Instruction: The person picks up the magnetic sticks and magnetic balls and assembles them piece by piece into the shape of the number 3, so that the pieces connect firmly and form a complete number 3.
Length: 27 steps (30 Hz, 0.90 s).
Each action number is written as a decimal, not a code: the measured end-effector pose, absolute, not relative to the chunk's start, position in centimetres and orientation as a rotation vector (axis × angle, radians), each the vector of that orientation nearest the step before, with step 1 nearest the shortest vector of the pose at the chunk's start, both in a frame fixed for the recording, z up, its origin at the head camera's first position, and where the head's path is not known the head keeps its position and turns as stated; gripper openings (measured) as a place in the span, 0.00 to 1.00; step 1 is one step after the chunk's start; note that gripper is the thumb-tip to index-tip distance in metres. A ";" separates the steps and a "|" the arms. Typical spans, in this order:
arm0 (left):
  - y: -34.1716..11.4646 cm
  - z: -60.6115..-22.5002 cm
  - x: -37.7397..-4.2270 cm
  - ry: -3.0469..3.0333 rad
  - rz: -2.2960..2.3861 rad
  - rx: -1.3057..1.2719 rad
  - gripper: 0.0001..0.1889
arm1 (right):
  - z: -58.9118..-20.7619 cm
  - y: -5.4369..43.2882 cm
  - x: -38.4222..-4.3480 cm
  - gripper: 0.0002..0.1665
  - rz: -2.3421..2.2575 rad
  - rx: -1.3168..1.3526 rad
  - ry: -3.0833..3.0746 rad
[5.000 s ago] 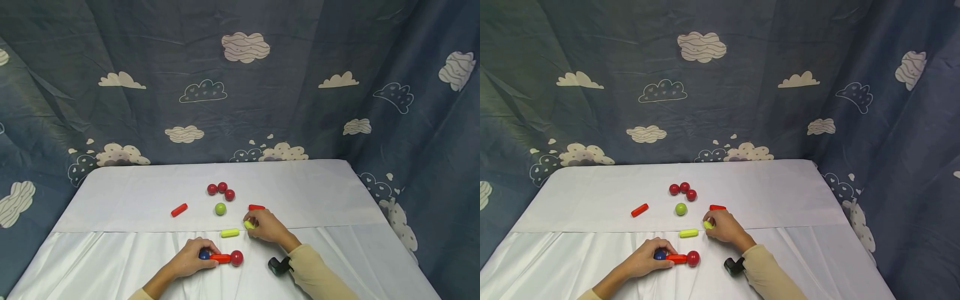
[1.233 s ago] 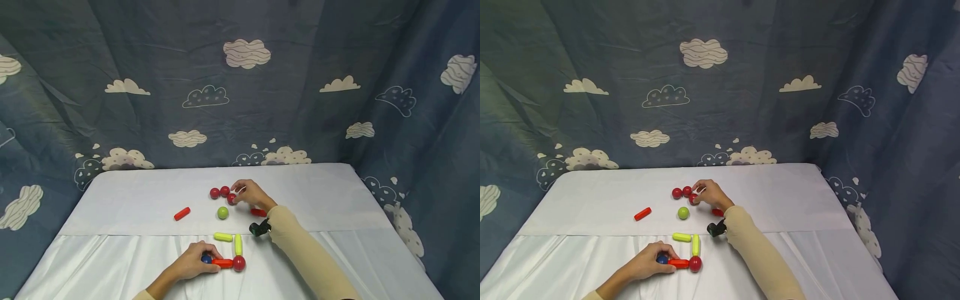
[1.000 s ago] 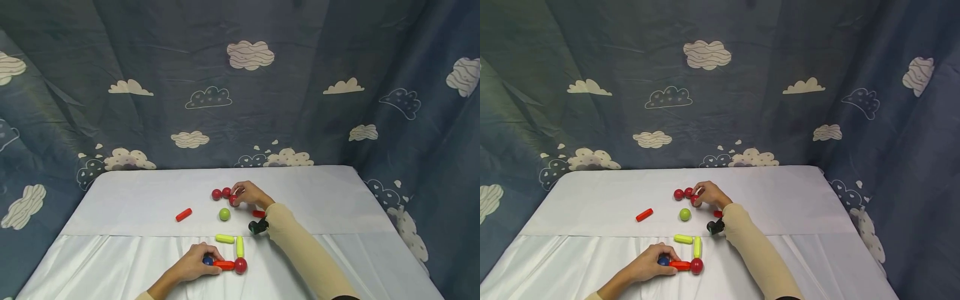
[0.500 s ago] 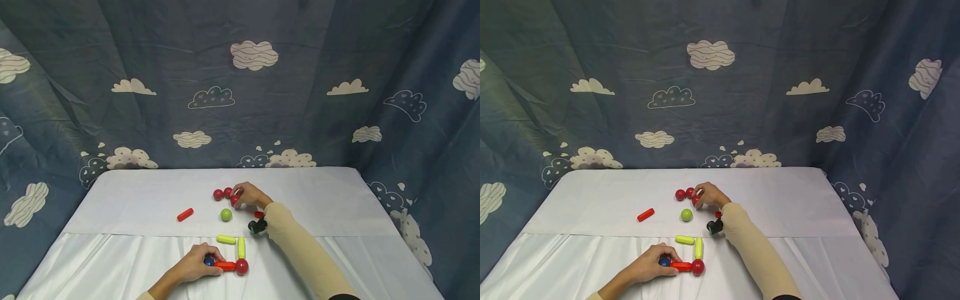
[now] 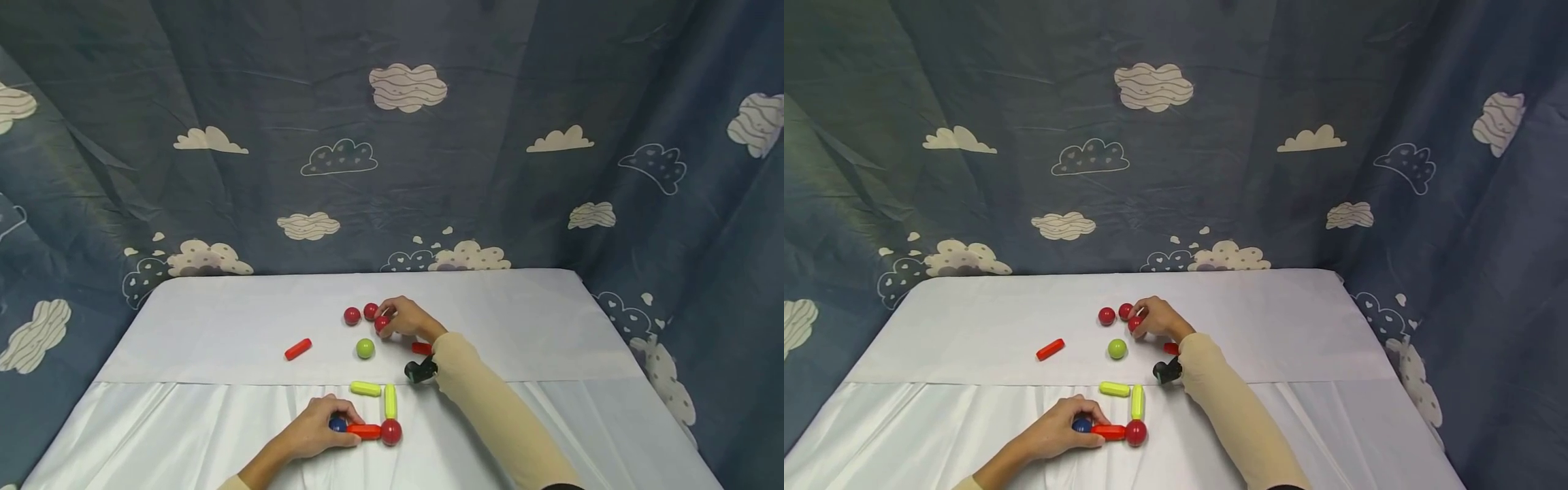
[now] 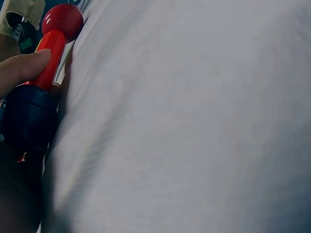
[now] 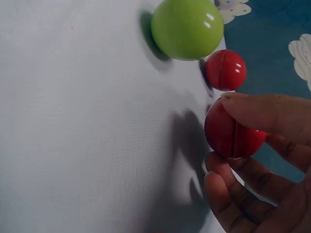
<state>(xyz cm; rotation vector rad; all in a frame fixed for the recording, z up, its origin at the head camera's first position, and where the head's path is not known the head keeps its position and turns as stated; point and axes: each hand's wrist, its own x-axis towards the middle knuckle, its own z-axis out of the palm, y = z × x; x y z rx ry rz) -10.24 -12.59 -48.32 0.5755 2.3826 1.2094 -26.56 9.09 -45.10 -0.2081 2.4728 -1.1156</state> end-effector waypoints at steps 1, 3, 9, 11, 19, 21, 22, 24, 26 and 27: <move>-12.6 -48.3 -10.2 2.385 1.208 0.578 0.08 | -45.1 9.2 -26.4 0.19 -1.126 -0.213 2.468; -12.6 -48.3 -10.2 2.388 1.209 0.581 0.08 | -45.0 9.5 -26.1 0.19 -1.149 -0.225 2.462; -12.6 -48.3 -10.2 2.392 1.211 0.579 0.08 | -44.8 10.5 -24.6 0.20 -1.176 -0.272 2.481; -12.6 -48.3 -10.2 2.394 1.212 0.586 0.08 | -44.8 10.9 -24.0 0.21 -1.175 -0.292 2.489; -12.6 -48.4 -10.4 2.389 1.209 0.607 0.07 | -45.1 11.7 -21.8 0.20 -1.329 -0.308 2.385; -12.5 -48.4 -10.4 2.383 1.207 0.600 0.07 | -45.3 11.8 -21.2 0.19 -1.373 -0.321 2.342; -12.5 -48.3 -10.4 2.379 1.207 0.595 0.08 | -45.5 11.9 -20.8 0.19 -1.389 -0.335 2.320; -12.4 -48.3 -10.3 2.377 1.197 0.583 0.08 | -45.8 11.9 -20.1 0.19 -1.416 -0.372 2.280; -12.4 -48.2 -10.2 2.379 1.192 0.571 0.08 | -46.1 12.0 -19.4 0.20 -1.433 -0.399 2.258; -12.3 -48.2 -10.2 2.382 1.191 0.567 0.08 | -46.3 12.1 -19.1 0.20 -1.439 -0.411 2.255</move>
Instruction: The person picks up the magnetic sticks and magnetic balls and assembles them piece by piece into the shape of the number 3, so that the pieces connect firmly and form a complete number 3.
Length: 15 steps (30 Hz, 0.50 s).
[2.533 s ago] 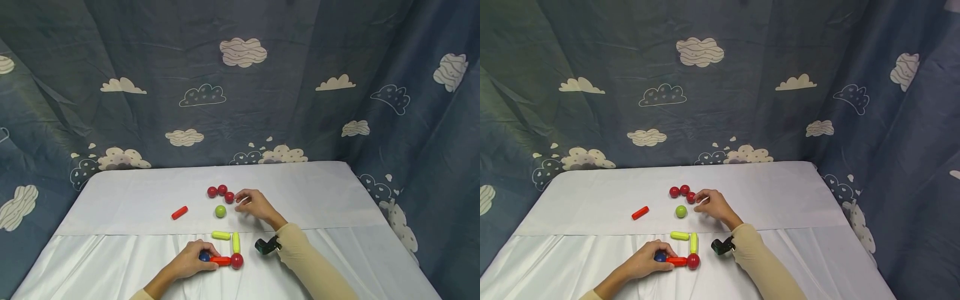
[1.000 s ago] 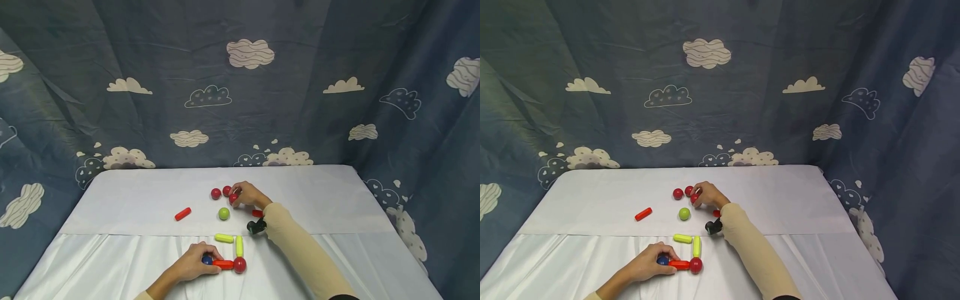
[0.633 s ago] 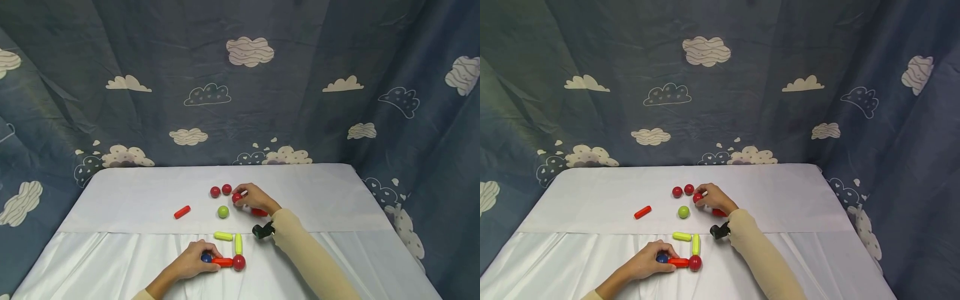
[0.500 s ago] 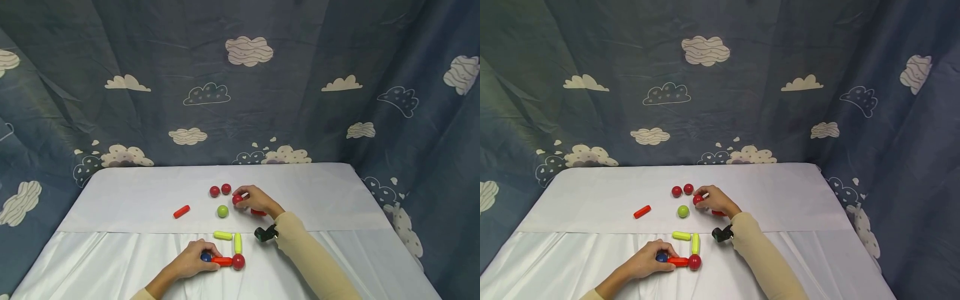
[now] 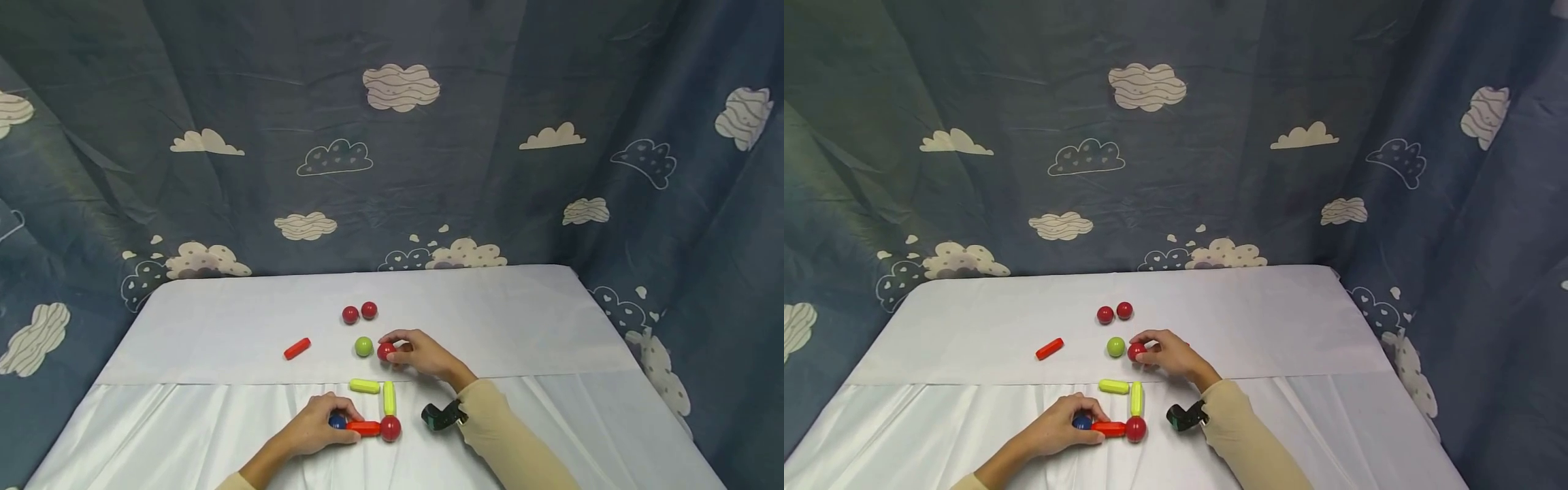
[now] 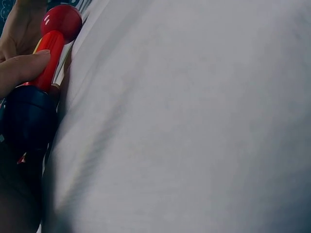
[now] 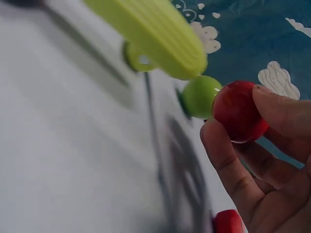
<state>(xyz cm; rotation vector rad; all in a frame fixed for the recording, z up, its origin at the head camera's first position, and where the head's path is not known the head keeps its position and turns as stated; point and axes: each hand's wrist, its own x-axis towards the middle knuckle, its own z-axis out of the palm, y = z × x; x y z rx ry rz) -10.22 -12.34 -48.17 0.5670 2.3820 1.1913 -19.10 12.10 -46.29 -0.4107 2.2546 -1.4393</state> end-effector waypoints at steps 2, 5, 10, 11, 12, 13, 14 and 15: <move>-12.3 -48.2 -10.2 2.380 1.196 0.560 0.08 | -46.6 12.3 -18.5 0.20 -1.441 -0.420 2.256; -12.2 -48.4 -10.2 2.376 1.208 0.560 0.08 | -47.1 12.6 -17.9 0.20 -1.447 -0.434 2.255; -12.5 -48.5 -10.3 2.390 1.213 0.590 0.08 | -47.7 12.7 -17.5 0.18 -1.478 -0.523 2.226; -12.5 -48.5 -10.3 2.391 1.215 0.595 0.08 | -47.8 12.8 -17.5 0.18 -1.477 -0.541 2.224; -12.6 -48.5 -10.3 2.390 1.217 0.597 0.08 | -47.8 12.8 -17.5 0.17 -1.473 -0.556 2.225; -12.6 -48.4 -10.3 2.387 1.219 0.596 0.08 | -47.9 12.8 -17.5 0.17 -1.464 -0.563 2.228; -12.6 -48.4 -10.3 2.386 1.220 0.595 0.08 | -47.9 12.9 -17.4 0.18 -1.453 -0.572 2.230; -12.6 -48.4 -10.3 2.386 1.223 0.597 0.08 | -47.9 12.9 -17.4 0.18 -1.442 -0.584 2.229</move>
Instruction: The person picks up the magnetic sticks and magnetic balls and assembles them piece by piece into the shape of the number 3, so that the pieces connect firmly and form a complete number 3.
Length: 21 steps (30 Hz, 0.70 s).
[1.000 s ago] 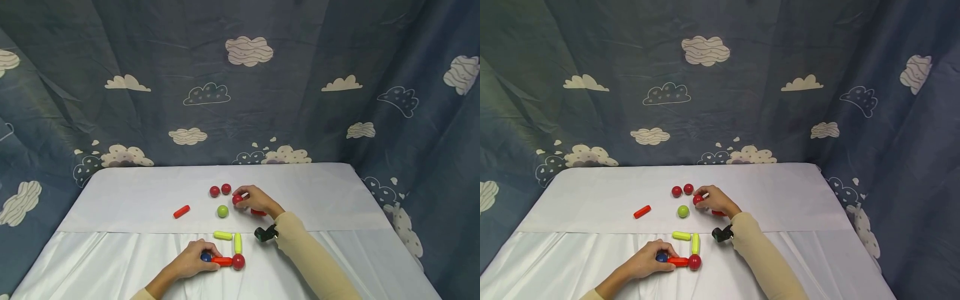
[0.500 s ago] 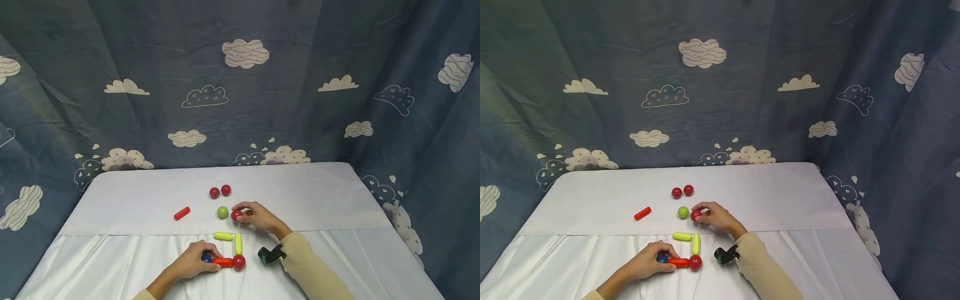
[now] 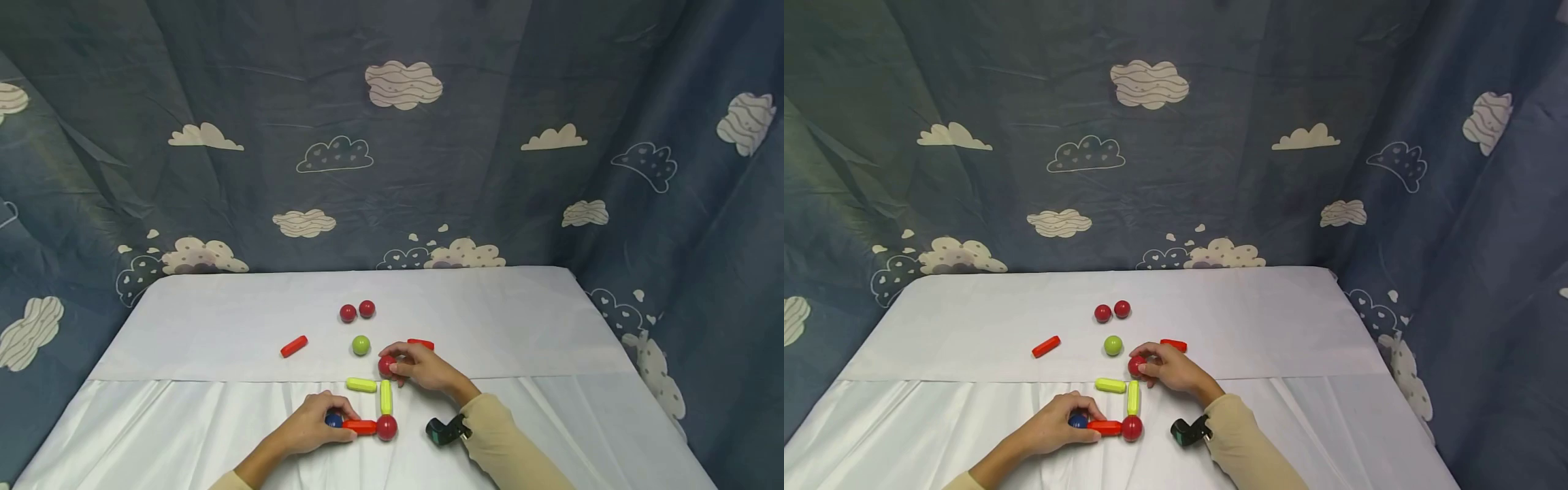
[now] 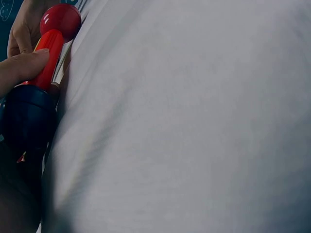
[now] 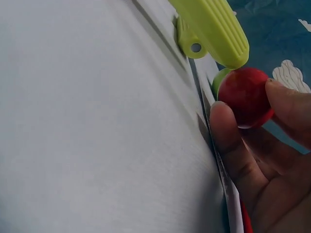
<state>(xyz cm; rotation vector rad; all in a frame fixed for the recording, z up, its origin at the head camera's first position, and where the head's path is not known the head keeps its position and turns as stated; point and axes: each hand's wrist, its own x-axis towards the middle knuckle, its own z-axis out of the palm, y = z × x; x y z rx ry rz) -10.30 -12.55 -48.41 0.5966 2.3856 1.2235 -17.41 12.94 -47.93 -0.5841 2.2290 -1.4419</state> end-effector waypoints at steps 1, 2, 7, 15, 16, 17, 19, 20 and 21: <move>-12.6 -48.4 -10.3 2.388 1.224 0.600 0.08 | -48.0 13.0 -17.4 0.18 -1.431 -0.597 2.228; -12.6 -48.4 -10.3 2.390 1.223 0.603 0.08 | -48.0 13.0 -17.4 0.18 -1.424 -0.609 2.224; -12.6 -48.4 -10.2 2.392 1.214 0.604 0.07 | -48.1 13.1 -17.3 0.18 -1.400 -0.630 2.209; -12.5 -48.3 -10.4 2.382 1.212 0.587 0.08 | -48.2 13.2 -17.4 0.18 -1.364 -0.635 2.202; -12.5 -48.3 -10.4 2.383 1.210 0.586 0.08 | -48.2 13.2 -17.4 0.18 -1.362 -0.634 2.200; -12.5 -48.3 -10.4 2.383 1.209 0.585 0.08 | -48.2 13.2 -17.4 0.18 -1.362 -0.633 2.197; -12.5 -48.3 -10.4 2.384 1.203 0.580 0.07 | -48.1 13.2 -17.4 0.18 -1.362 -0.629 2.193; -12.5 -48.4 -10.4 2.383 1.203 0.578 0.07 | -48.1 13.2 -17.4 0.18 -1.362 -0.627 2.192; -12.5 -48.4 -10.4 2.382 1.205 0.577 0.07 | -48.1 13.2 -17.4 0.18 -1.365 -0.626 2.190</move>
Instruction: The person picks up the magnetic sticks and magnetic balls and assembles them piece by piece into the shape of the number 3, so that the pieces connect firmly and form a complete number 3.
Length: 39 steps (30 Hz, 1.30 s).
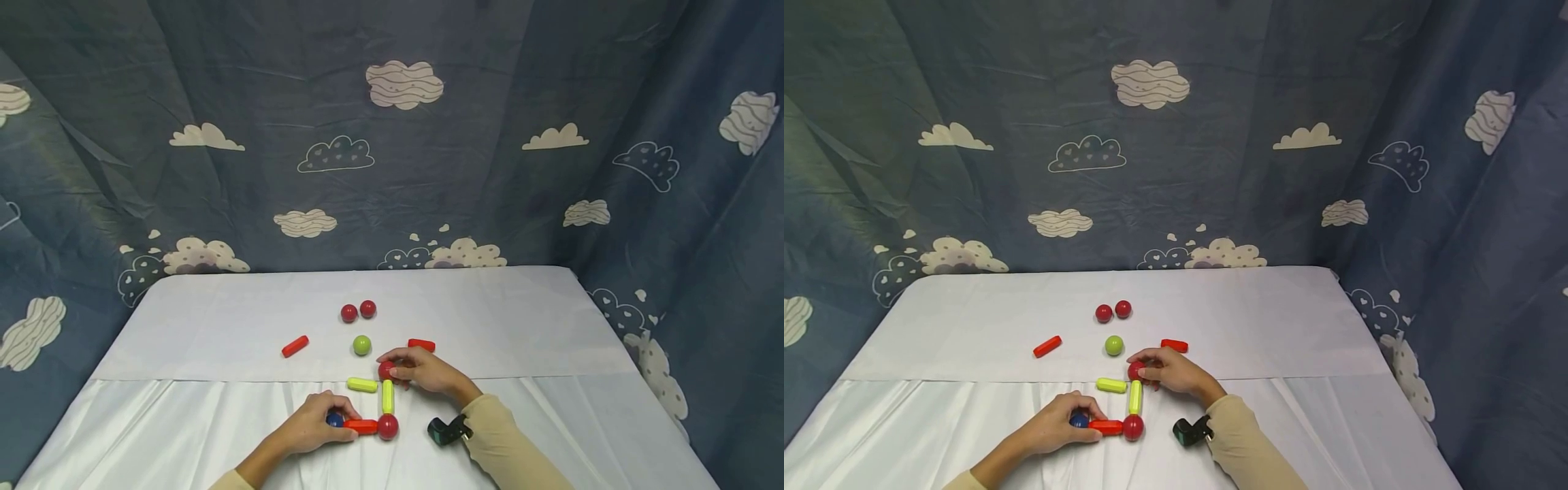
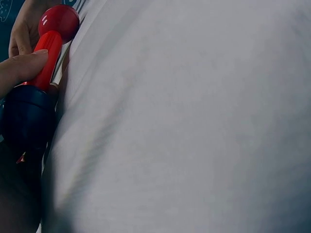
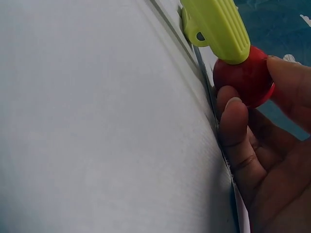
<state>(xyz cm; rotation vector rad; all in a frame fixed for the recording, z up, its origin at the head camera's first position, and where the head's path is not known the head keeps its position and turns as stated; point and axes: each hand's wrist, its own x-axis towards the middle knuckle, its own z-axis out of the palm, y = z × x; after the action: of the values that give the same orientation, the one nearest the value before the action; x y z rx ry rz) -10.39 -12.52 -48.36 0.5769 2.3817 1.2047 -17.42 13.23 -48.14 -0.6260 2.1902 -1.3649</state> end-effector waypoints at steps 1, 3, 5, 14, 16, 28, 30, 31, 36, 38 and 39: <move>-12.5 -48.4 -10.4 2.379 1.206 0.576 0.07 | -48.1 13.2 -17.4 0.18 -1.368 -0.626 2.190; -12.5 -48.4 -10.4 2.373 1.211 0.575 0.08 | -48.2 13.2 -17.4 0.18 -1.375 -0.625 2.193; -12.6 -48.5 -10.4 2.369 1.214 0.568 0.08 | -48.2 13.1 -17.4 0.18 -1.383 -0.621 2.189; -12.8 -48.4 -10.3 2.371 1.207 0.554 0.08 | -48.3 12.8 -17.4 0.18 -1.387 -0.589 2.240; -12.7 -48.3 -10.3 2.370 1.203 0.557 0.08 | -48.3 12.9 -17.3 0.18 -1.395 -0.574 2.239; -12.7 -48.4 -10.3 2.376 1.207 0.567 0.08 | -47.0 13.8 -17.7 0.20 -1.375 -0.532 2.367; -12.6 -48.4 -10.3 2.374 1.204 0.557 0.08 | -46.5 14.2 -18.0 0.20 -1.354 -0.527 2.445; -12.6 -48.4 -10.3 2.371 1.204 0.550 0.08 | -46.3 14.4 -18.1 0.20 -1.339 -0.512 2.487; -12.5 -48.4 -10.3 2.362 1.211 0.558 0.08 | -46.2 15.4 -19.4 0.19 -1.280 -0.380 2.640; -12.5 -48.4 -10.4 2.357 1.219 0.568 0.08 | -46.3 15.7 -19.9 0.19 -1.241 -0.344 2.693; -12.5 -48.4 -10.4 2.357 1.220 0.573 0.08 | -46.4 15.9 -20.2 0.19 -1.215 -0.331 2.717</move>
<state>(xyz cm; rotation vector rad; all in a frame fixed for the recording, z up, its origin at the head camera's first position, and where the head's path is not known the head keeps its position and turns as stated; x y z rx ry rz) -10.40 -12.49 -48.42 0.5732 2.3573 1.2201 -20.15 15.86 -46.36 -0.3310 2.7168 -1.2152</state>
